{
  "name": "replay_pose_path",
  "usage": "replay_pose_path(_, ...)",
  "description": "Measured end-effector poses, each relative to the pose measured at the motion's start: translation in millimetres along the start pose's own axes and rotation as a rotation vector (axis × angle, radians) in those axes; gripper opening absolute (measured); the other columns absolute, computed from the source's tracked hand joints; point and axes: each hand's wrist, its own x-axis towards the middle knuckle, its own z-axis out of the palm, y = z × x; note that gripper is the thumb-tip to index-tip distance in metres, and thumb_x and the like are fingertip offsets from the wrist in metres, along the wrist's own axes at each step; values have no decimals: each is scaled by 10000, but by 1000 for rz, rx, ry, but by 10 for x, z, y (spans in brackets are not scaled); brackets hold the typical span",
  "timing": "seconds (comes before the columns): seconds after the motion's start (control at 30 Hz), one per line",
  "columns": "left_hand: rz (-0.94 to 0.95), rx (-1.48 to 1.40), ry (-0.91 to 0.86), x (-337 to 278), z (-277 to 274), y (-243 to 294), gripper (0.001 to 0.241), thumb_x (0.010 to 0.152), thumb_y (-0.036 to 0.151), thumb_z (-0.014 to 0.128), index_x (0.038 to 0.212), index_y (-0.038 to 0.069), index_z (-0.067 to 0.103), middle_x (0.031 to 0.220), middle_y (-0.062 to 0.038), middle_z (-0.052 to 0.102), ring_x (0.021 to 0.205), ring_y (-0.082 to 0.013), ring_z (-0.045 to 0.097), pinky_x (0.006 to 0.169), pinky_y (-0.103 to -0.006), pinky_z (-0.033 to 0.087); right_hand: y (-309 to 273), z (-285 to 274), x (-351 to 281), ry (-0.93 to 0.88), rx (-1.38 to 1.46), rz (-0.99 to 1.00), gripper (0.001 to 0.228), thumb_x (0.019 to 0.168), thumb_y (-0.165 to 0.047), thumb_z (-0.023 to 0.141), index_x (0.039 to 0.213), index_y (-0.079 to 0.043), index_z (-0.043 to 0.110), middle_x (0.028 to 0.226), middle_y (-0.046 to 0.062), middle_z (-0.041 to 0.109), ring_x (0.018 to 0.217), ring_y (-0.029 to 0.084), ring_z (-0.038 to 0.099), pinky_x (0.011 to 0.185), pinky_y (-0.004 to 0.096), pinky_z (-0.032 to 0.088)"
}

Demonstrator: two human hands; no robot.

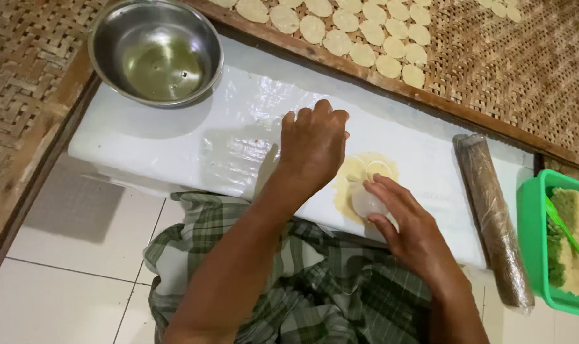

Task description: Rolling out dough and using a circular cutter to create uniform discs, then placing them on a tray.

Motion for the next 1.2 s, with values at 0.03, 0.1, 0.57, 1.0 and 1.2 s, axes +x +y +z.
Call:
replay_pose_path(0.03, -4, 8, -7, -2, -1, 3, 158, 857, 152, 713, 983, 66, 754, 932, -135, 654, 853, -343, 669, 804, -552, 469, -71, 10, 28, -14, 30, 30, 544, 885, -178, 710, 1412, -231, 586, 1489, 75, 560, 1286, 324, 617, 984, 445, 558)
replay_pose_path(0.1, -21, -3, -26, -8, 2, 17, 150, 875, 158, 697, 984, 71, 751, 943, -135, 652, 867, -345, 666, 820, -558, 462, -145, 20, 78, -39, 19, 61, 537, 887, -181, 706, 1408, -245, 591, 1493, 73, 557, 1260, 327, 631, 961, 440, 565)
replay_pose_path(0.57, -30, -51, -66, -44, 6, 25, 115, 922, 168, 658, 939, 75, 724, 965, -140, 644, 881, -364, 636, 819, -549, 434, -221, 155, 144, -42, -17, 95, 530, 860, -131, 728, 1367, -242, 621, 1484, 79, 580, 1119, 357, 694, 832, 425, 618)
replay_pose_path(1.0, 7, 22, 0, -62, 86, -25, 124, 873, 166, 712, 943, 67, 736, 949, -142, 659, 861, -347, 653, 821, -561, 444, -108, 183, 141, -23, -24, 36, 524, 872, -168, 718, 1379, -253, 612, 1469, 62, 596, 1207, 329, 664, 932, 425, 587)
replay_pose_path(1.2, 13, 10, -13, -53, 89, -17, 137, 872, 164, 698, 958, 64, 734, 940, -141, 650, 839, -329, 653, 802, -554, 445, -211, 175, 136, -45, -31, 113, 548, 858, -177, 736, 1383, -264, 607, 1465, 75, 581, 1187, 336, 658, 934, 431, 577)
